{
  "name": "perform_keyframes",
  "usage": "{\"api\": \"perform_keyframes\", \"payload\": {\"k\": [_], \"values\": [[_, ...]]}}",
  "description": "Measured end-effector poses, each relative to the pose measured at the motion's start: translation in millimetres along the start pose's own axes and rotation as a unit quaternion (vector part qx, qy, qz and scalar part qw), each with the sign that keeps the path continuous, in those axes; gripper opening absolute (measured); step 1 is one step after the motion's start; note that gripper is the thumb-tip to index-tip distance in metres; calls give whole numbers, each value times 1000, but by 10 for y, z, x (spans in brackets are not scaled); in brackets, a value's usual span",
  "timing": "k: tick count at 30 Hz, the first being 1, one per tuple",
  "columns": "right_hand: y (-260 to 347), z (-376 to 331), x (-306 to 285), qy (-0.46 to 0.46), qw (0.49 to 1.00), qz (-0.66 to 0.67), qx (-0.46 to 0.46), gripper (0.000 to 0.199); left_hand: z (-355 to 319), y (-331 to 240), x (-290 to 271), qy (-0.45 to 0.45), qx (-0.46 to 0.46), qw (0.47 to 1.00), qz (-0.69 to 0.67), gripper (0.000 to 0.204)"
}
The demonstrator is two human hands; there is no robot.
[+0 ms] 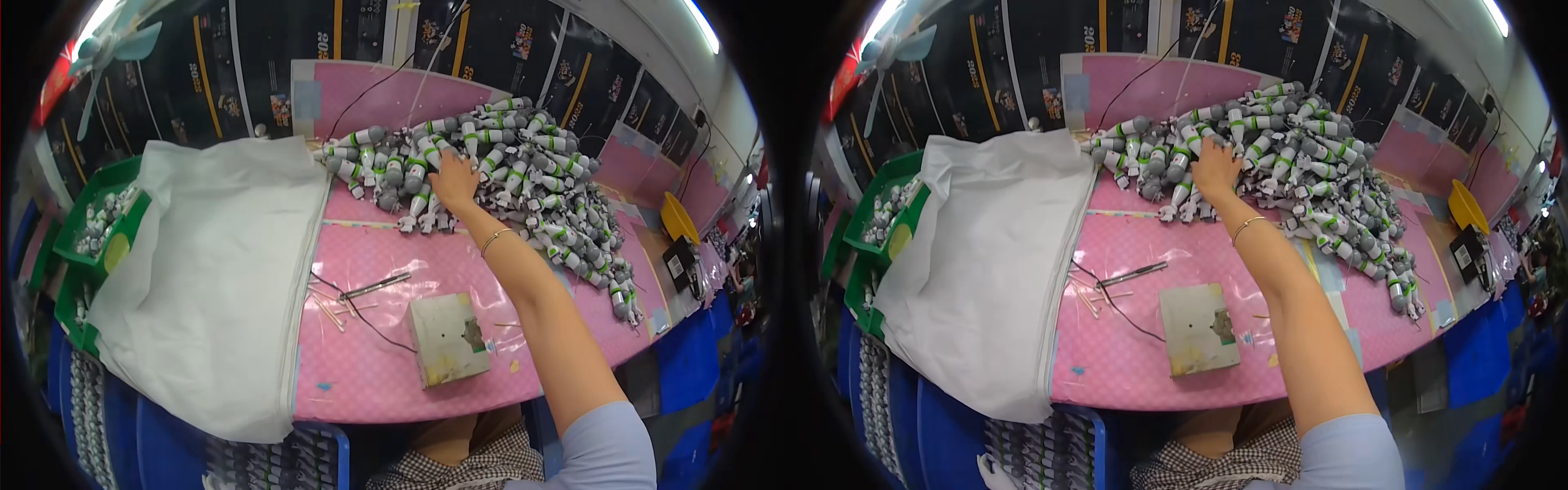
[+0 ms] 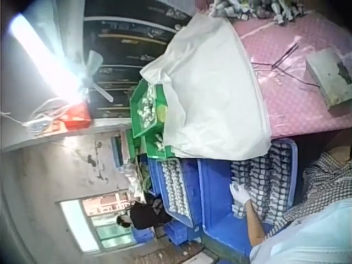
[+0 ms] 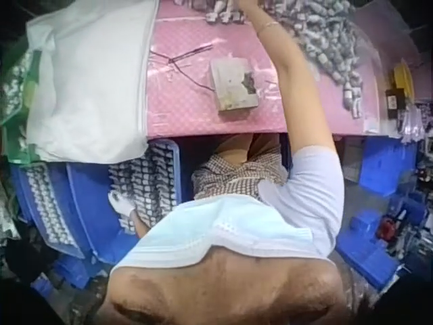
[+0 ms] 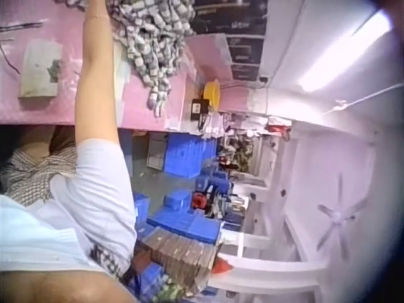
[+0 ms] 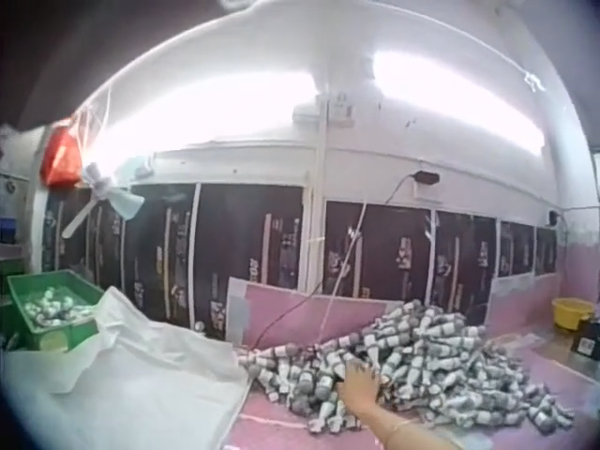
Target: Assemble snowman figurines using a handheld tool and sort them into bins.
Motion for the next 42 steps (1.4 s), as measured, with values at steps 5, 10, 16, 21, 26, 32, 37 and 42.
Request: {"api": "perform_keyframes", "payload": {"k": [5, 10, 16, 21, 26, 32, 37, 42], "values": [[-187, -97, -268, 22, 846, 521, 106, 31, 308, -1479, -431, -14, -39, 957, -286, 36], [-127, -1029, -1111, 209, 597, 758, 160, 33, -59, -3418, -593, 72, 72, 871, -480, 30], [-170, -2177, -1849, 199, 685, 696, 82, 23, -703, -5346, -262, 538, -7, 485, -689, 44], [-341, -2719, -1944, 291, 656, 692, -82, 40, -1004, -5257, 39, 591, -165, 192, -766, 41], [-427, -2897, -2061, 255, 757, 563, -213, 47, -1267, -5108, 32, 613, -256, 194, -722, 41], [-436, -2866, -2109, 252, 743, 566, -253, 41, -1241, -4938, 15, 587, -217, 335, -705, 50], [-523, -2853, -2169, 342, 659, 666, -65, 21, -1253, -4827, 57, 590, -308, 84, -742, 57], [-713, -2923, -2029, 326, 644, 689, 57, 13, -1283, -4795, -37, 564, -374, 2, -737, 53]]}}
Point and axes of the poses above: each hand's wrist, its own z-axis towards the middle knuckle, its own x-axis out of the palm, y = z × x, the point moved 3 cm from there along z, towards the middle knuckle, and after that the axes turned 1 degree about -z, right-handed, at the moved point
